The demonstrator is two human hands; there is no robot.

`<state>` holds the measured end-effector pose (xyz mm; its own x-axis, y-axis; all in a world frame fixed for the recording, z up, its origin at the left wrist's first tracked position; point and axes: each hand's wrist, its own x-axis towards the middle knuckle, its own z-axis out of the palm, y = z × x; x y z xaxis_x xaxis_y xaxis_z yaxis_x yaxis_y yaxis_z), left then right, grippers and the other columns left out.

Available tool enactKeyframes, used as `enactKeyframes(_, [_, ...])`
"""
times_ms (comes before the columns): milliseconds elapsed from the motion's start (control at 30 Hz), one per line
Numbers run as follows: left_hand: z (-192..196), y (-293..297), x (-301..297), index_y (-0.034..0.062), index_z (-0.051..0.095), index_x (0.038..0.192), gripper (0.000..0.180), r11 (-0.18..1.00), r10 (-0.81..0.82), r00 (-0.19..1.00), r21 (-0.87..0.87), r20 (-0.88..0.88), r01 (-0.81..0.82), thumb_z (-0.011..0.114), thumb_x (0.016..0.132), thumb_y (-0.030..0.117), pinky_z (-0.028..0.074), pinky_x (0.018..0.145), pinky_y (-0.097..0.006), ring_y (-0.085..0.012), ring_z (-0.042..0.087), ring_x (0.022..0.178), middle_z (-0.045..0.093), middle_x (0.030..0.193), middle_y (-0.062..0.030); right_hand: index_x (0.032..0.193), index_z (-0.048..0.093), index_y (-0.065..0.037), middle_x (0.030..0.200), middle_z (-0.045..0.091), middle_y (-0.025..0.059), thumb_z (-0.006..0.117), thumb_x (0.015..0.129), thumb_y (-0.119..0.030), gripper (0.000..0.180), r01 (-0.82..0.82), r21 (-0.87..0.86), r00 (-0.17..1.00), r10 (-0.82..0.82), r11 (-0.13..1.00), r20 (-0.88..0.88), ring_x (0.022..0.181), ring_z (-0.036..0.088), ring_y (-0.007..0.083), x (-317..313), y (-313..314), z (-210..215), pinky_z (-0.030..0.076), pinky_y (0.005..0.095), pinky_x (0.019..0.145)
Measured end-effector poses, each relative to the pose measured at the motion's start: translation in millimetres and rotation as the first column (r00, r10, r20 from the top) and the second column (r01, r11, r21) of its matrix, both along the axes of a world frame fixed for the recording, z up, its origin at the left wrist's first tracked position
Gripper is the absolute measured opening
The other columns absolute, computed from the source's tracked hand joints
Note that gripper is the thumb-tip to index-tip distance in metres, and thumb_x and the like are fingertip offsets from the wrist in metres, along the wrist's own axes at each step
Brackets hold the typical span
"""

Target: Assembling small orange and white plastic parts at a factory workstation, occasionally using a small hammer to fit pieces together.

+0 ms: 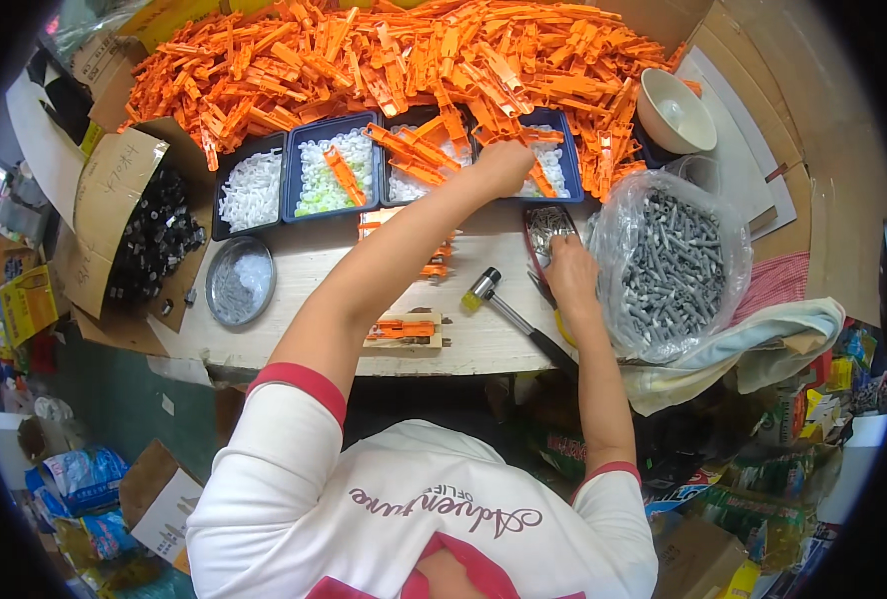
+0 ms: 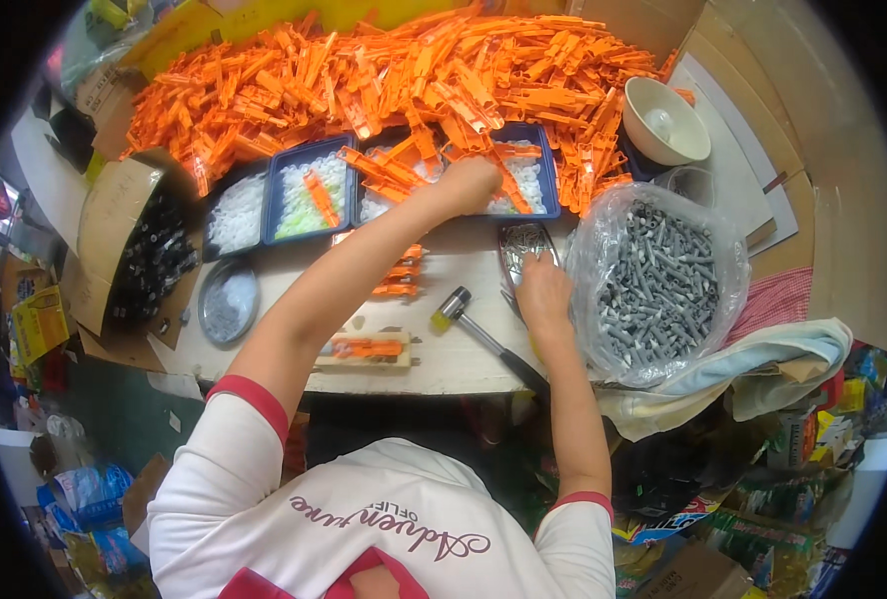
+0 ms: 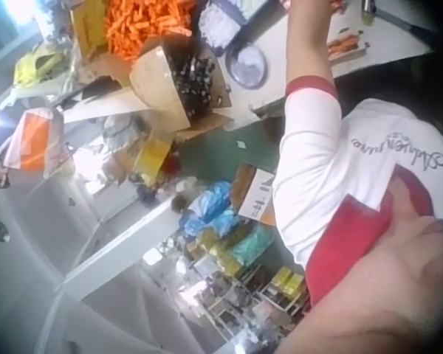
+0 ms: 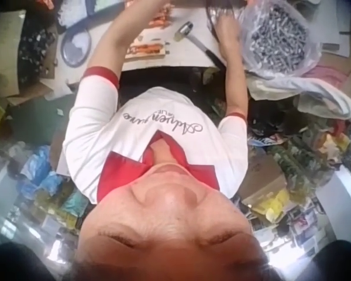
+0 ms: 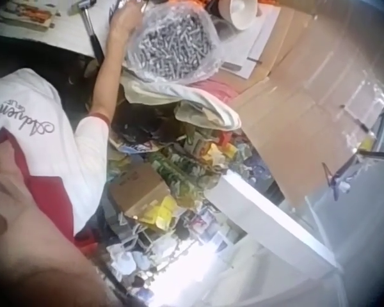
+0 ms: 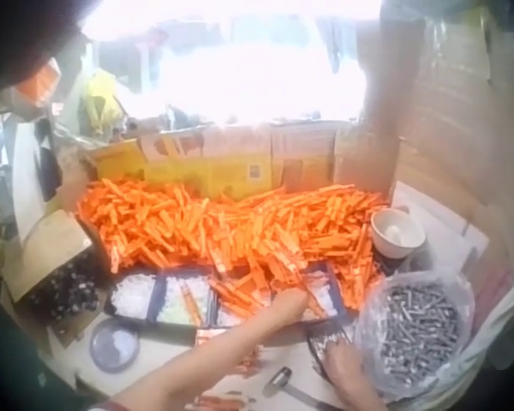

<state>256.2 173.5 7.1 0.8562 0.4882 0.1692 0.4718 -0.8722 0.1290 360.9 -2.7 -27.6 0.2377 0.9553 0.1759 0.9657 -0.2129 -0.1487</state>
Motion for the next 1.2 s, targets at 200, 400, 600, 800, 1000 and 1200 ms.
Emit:
enactKeyframes(200, [39.8,-40.5,-50.5,-0.0021,0.062,0.075,0.006,0.487,0.427,0.755,-0.830,0.497,0.272,0.066,0.071,0.001,0.052,0.061,-0.030,-0.0198,0.063,0.069,0.063,0.072,-0.0120,0.083,0.062,-0.008,0.083,0.056,0.0142,0.054,0.075,-0.005,0.012,-0.009,0.135,0.991,0.027,0.991,-0.129,0.075,0.057,0.0345,7.0,-7.7,-1.9,0.045,0.0427,0.064])
enactKeyframes(400, [4.6,-115.3,-124.6,0.0003,0.058,0.095,0.016,0.032,0.787,0.410,-0.694,0.461,0.719,0.060,0.080,0.000,0.052,0.064,-0.029,-0.0168,0.061,0.071,0.061,0.086,-0.0108,0.083,0.062,-0.006,0.084,0.055,0.0140,0.051,0.071,0.002,0.018,-0.048,0.314,0.964,0.127,0.948,-0.233,0.077,0.056,0.0327,9.2,-13.0,2.2,0.044,0.0392,0.066])
enactKeyframes(600, [-18.0,-166.0,-165.8,0.0019,0.059,0.097,0.017,-0.069,0.859,0.292,-0.472,0.420,0.879,0.061,0.080,0.003,0.053,0.064,-0.032,-0.0161,0.061,0.073,0.062,0.084,-0.0110,0.085,0.058,0.000,0.079,0.053,0.0087,0.057,0.075,0.005,0.011,-0.239,0.467,0.683,0.489,0.851,-0.543,0.071,0.054,0.0203,-57.1,-33.9,57.9,0.043,0.0267,0.063])
enactKeyframes(800, [-20.0,-185.3,-182.7,0.0021,0.059,0.094,0.014,-0.109,0.863,0.309,-0.450,0.399,0.887,0.061,0.080,0.003,0.054,0.064,-0.031,-0.0174,0.063,0.073,0.062,0.084,-0.0110,0.085,0.058,-0.001,0.082,0.053,0.0081,0.058,0.074,0.008,0.015,-0.457,0.498,0.508,0.676,0.737,-0.534,0.074,0.054,0.0197,-114.1,-42.7,75.0,0.043,0.0263,0.065])
enactKeyframes(1000, [-18.4,-190.8,-190.8,0.0012,0.057,0.094,0.013,-0.064,0.847,0.326,-0.528,0.420,0.847,0.059,0.081,0.002,0.054,0.063,-0.030,-0.0156,0.060,0.072,0.057,0.085,-0.0086,0.085,0.058,-0.001,0.082,0.052,0.0080,0.058,0.075,0.008,0.013,-0.527,0.448,0.489,0.689,0.722,-0.534,0.074,0.054,0.0196,-125.2,-45.9,77.0,0.043,0.0260,0.064])
enactKeyframes(1200, [-15.1,-192.3,-195.6,-0.0001,0.058,0.090,0.010,-0.017,0.827,0.316,-0.542,0.464,0.840,0.060,0.080,0.000,0.054,0.064,-0.031,-0.0162,0.061,0.072,0.057,0.083,-0.0088,0.085,0.058,-0.001,0.081,0.052,0.0077,0.058,0.075,0.008,0.013,-0.525,0.451,0.480,0.688,0.722,-0.544,0.073,0.054,0.0190,-123.6,-45.2,77.7,0.043,0.0257,0.064])
